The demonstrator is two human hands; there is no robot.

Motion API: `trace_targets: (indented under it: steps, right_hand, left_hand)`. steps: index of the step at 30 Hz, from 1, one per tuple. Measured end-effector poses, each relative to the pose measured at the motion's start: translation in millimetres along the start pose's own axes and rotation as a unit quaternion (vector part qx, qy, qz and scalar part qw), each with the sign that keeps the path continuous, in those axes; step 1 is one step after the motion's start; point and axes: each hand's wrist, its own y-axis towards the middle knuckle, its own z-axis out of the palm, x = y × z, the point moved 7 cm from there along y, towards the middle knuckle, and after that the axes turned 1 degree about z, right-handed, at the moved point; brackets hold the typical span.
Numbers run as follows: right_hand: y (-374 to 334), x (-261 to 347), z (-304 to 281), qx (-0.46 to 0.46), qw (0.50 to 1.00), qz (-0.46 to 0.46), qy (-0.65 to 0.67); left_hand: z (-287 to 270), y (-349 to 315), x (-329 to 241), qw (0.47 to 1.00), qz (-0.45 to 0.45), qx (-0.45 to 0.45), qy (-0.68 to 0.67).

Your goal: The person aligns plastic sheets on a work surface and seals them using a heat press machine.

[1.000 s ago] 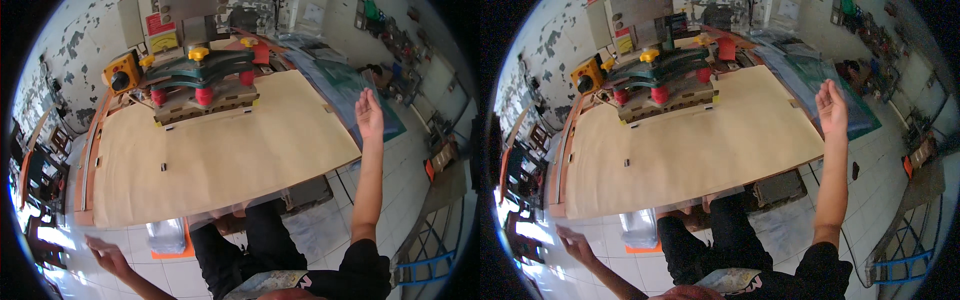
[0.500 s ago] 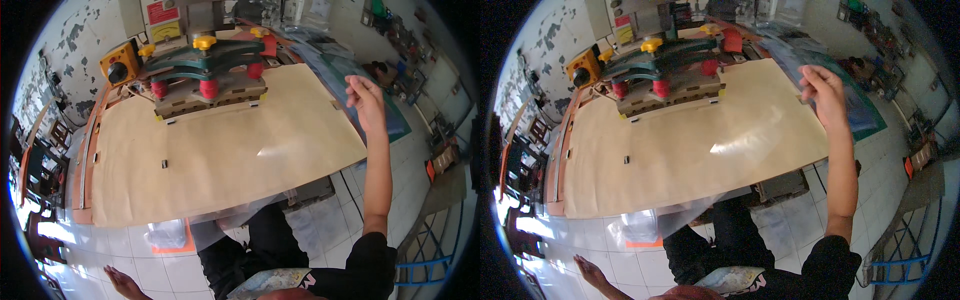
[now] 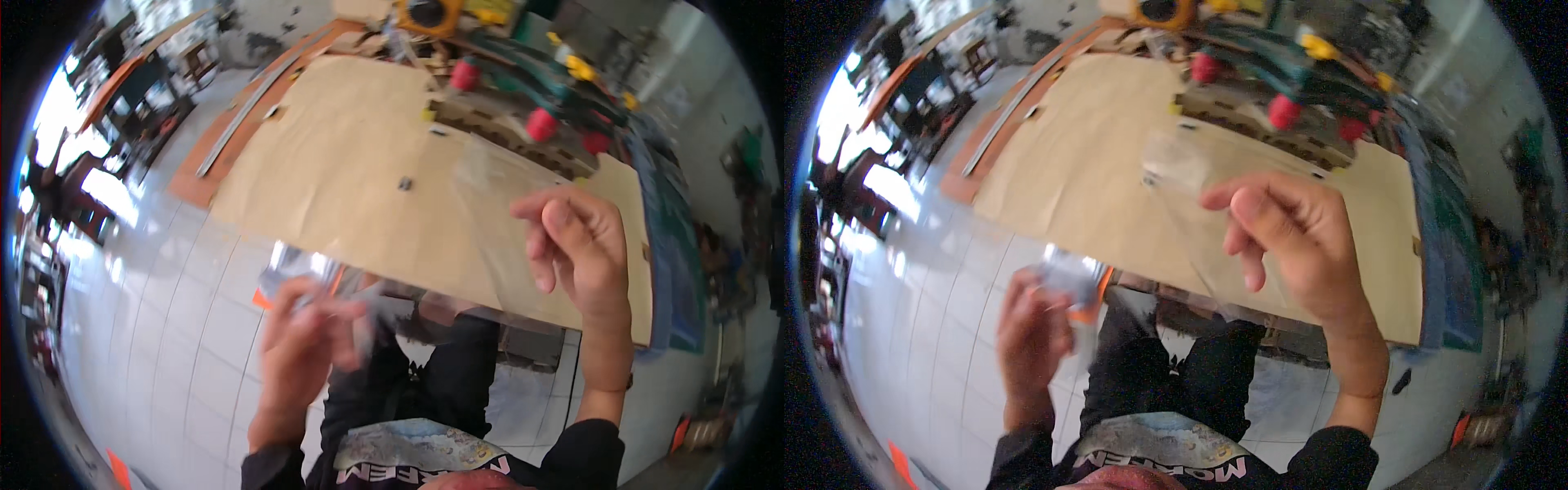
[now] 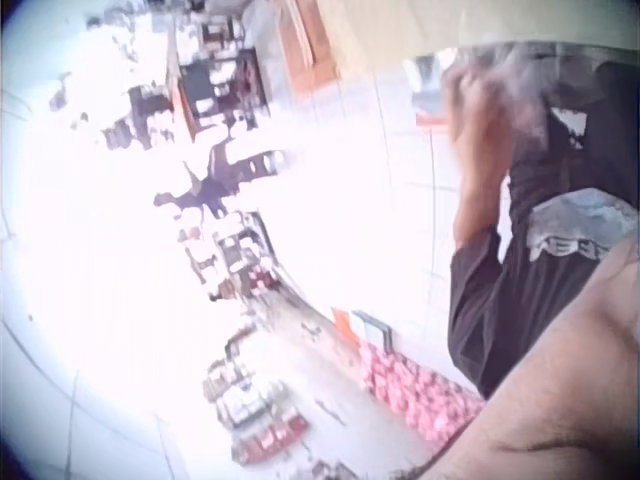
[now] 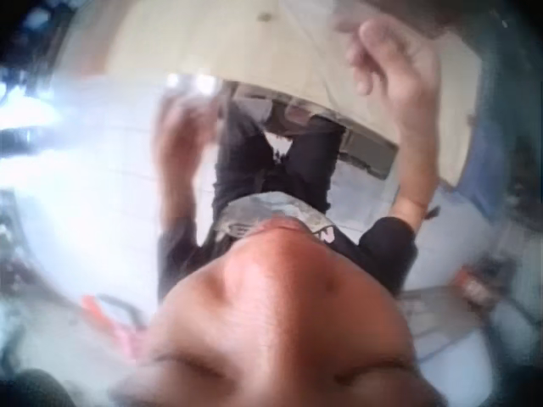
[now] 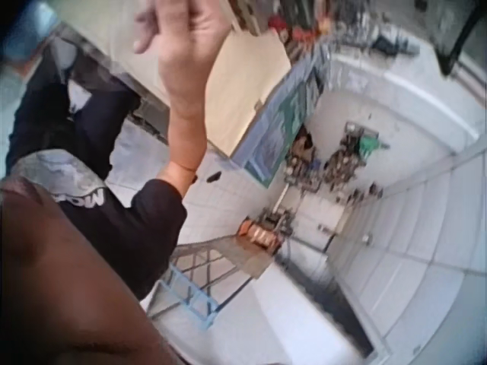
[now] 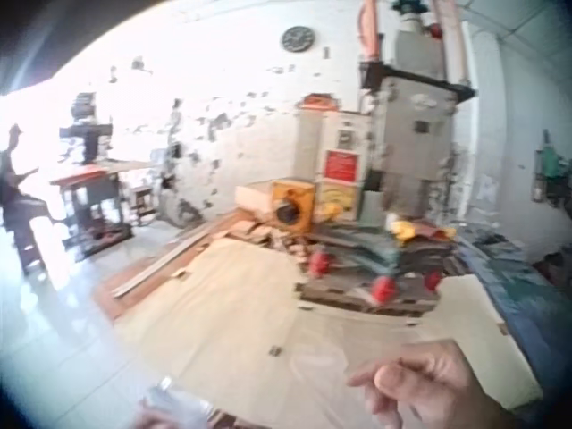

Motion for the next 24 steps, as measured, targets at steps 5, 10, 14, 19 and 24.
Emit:
trace_targets:
  steps: [5, 10, 14, 19, 24]
  right_hand:
    - [-12, 2, 47, -0.002, 0.995, -0.054, -0.084]
    - [-25, 11, 30, -0.077, 0.957, -0.157, -0.23]
    - [-33, 5, 12, -0.099, 0.95, -0.186, -0.231]
    - [-33, -2, 3, -0.082, 0.946, -0.172, -0.262]
    - [-34, -4, 15, -0.05, 0.915, -0.252, -0.311]
  left_hand:
    - [56, 18, 18, 0.998, -0.018, -0.005, -0.064]
    - [82, 31, 31, 0.996, -0.008, 0.051, -0.075]
    - [93, 38, 44, 0.997, -0.004, 0.059, -0.057]
    - [99, 47, 53, 0.997, -0.008, 0.068, -0.035]
    - [101, 53, 55, 0.996, -0.024, 0.087, -0.008]
